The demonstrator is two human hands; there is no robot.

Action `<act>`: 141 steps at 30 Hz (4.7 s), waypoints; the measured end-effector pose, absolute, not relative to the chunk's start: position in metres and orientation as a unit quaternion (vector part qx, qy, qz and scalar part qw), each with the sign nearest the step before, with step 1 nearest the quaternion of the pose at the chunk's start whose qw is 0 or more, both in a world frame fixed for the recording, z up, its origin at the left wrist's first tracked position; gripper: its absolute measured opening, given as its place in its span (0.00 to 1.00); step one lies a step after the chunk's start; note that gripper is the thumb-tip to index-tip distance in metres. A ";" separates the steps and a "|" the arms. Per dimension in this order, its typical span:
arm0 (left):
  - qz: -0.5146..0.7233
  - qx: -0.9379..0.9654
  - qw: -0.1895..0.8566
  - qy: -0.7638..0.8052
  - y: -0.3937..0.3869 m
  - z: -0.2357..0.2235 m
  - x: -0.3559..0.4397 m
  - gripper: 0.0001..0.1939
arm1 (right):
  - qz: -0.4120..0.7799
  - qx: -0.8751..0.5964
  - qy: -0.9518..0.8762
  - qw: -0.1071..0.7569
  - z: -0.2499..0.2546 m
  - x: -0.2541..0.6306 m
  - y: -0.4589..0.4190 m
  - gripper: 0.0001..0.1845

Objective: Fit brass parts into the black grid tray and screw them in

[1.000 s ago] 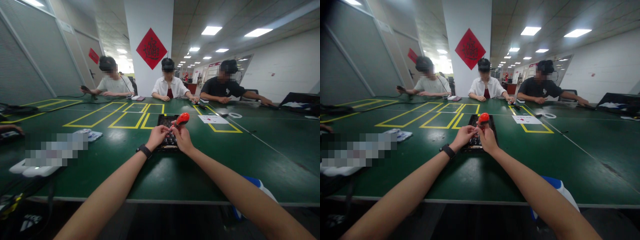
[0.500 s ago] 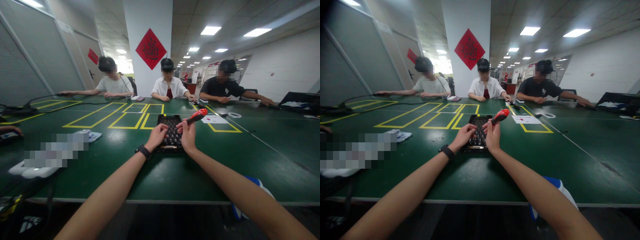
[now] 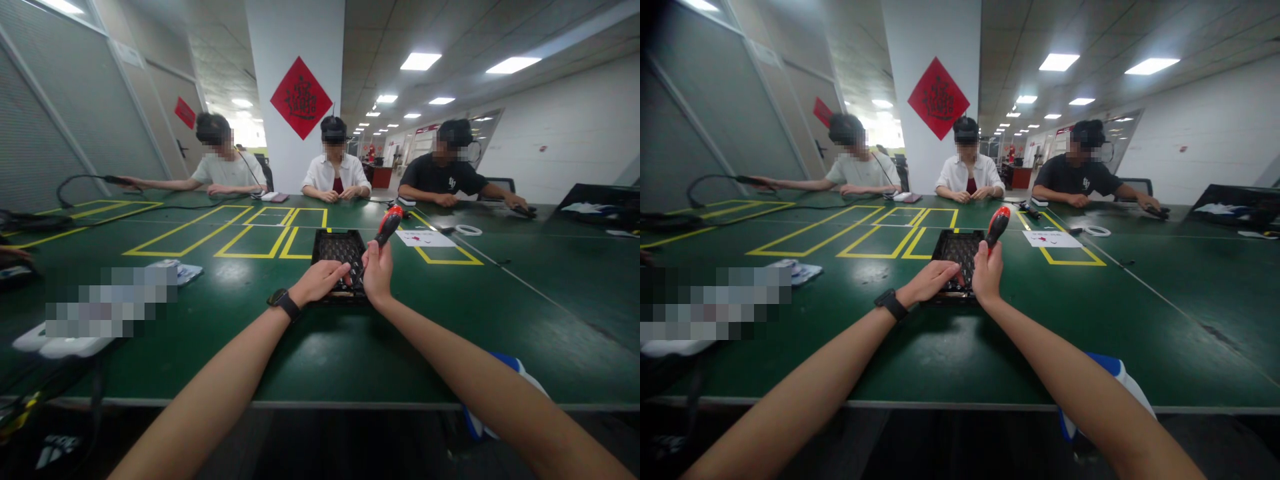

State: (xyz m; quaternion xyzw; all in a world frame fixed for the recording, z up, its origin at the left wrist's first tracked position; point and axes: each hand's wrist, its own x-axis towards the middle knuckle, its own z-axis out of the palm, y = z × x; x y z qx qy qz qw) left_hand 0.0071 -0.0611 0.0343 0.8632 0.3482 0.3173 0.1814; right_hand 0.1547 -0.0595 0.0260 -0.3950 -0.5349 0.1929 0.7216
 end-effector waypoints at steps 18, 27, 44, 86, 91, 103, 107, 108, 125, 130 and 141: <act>0.298 0.875 0.175 0.340 -0.062 0.035 0.008 0.33 | 0.185 -0.389 -0.573 0.697 0.025 0.155 -0.061 0.15; 0.297 0.874 0.180 0.340 -0.062 0.035 0.008 0.34 | 0.194 -0.391 -0.569 0.696 0.025 0.155 -0.060 0.15; 0.286 0.876 0.189 0.340 -0.062 0.035 0.008 0.34 | 0.223 -0.393 -0.546 0.705 0.024 0.156 -0.055 0.16; 0.355 0.842 0.182 0.363 -0.064 0.024 0.026 0.09 | 0.249 -0.335 -0.582 0.698 0.029 0.153 -0.067 0.17; 0.390 0.823 0.204 0.358 -0.062 0.023 0.026 0.11 | 0.250 -0.352 -0.577 0.693 0.031 0.154 -0.067 0.15; 0.384 0.837 0.192 0.339 -0.064 0.027 0.028 0.07 | 0.241 -0.368 -0.581 0.685 0.028 0.152 -0.064 0.17; 0.377 0.820 0.233 0.362 -0.062 0.023 0.029 0.09 | 0.246 -0.370 -0.569 0.692 0.027 0.151 -0.065 0.15; 0.376 0.818 0.236 0.366 -0.061 0.023 0.028 0.10 | 0.252 -0.367 -0.570 0.691 0.027 0.151 -0.065 0.15; 0.360 0.834 0.212 0.359 -0.060 0.023 0.026 0.10 | 0.313 -0.351 -0.572 0.672 0.027 0.153 -0.061 0.18; 0.347 0.846 0.197 0.353 -0.062 0.026 0.026 0.09 | 0.324 -0.346 -0.577 0.665 0.029 0.152 -0.063 0.17; 0.350 0.844 0.205 0.352 -0.060 0.023 0.025 0.09 | 0.348 -0.332 -0.582 0.655 0.030 0.153 -0.062 0.17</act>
